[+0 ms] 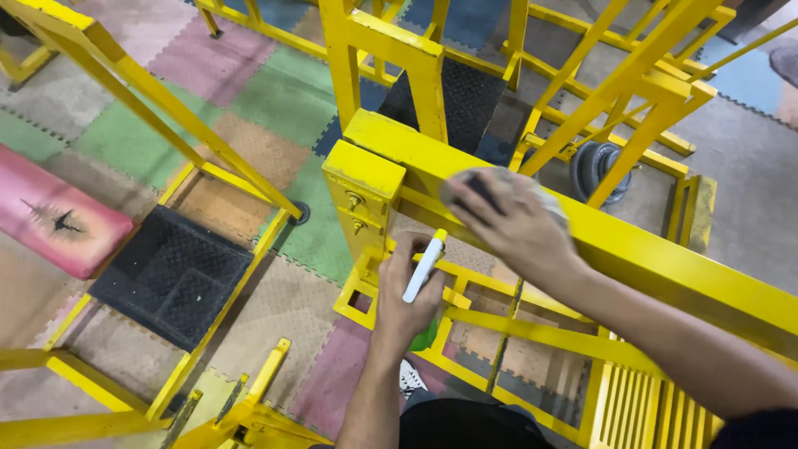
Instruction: Wiping down the frame and parts of a yellow weight training machine using a spray bottle and a cloth.
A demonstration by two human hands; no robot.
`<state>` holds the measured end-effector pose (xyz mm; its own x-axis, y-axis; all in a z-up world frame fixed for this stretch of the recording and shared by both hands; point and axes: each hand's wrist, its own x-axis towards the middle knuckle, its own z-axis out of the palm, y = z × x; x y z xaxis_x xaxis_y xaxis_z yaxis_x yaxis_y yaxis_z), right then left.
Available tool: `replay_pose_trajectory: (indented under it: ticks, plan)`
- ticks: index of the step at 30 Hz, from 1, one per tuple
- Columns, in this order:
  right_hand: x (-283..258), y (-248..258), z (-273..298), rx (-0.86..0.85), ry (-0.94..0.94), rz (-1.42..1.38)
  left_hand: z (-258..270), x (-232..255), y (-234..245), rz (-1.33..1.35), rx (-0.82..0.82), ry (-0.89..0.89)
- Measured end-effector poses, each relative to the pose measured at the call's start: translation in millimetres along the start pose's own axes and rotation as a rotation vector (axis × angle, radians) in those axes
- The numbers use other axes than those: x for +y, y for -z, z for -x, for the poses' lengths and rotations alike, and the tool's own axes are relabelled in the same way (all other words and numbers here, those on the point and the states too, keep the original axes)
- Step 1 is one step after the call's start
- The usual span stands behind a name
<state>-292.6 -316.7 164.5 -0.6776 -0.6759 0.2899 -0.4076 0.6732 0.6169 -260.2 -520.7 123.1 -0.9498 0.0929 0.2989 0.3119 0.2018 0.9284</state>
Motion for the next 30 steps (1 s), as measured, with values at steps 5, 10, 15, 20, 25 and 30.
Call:
replay_pose_trajectory:
  ticks: [5, 10, 15, 20, 25, 30]
  plan:
    - [-7, -15, 11, 0.091, -0.194, -0.225, 2, -7, 3, -0.024, -0.015, -0.005]
    - [-22, -18, -42, 0.118, -0.364, -0.339, 0, -14, -1, -0.035, 0.0, -0.017]
    - [-25, -24, -42, 0.103, -0.388, -0.254, -2, -12, -14, -0.026, -0.001, -0.063]
    - [-16, -17, 24, 0.135, -0.447, -0.323, -4, -6, -30, -0.052, -0.047, 0.02]
    - [0, -1, 126, 0.008, -0.707, -0.456, -1, -4, -54, -0.042, -0.089, -0.096]
    - [4, -16, 168, -0.038, -0.918, -0.375, 13, 5, -88, -0.028, -0.19, -0.038]
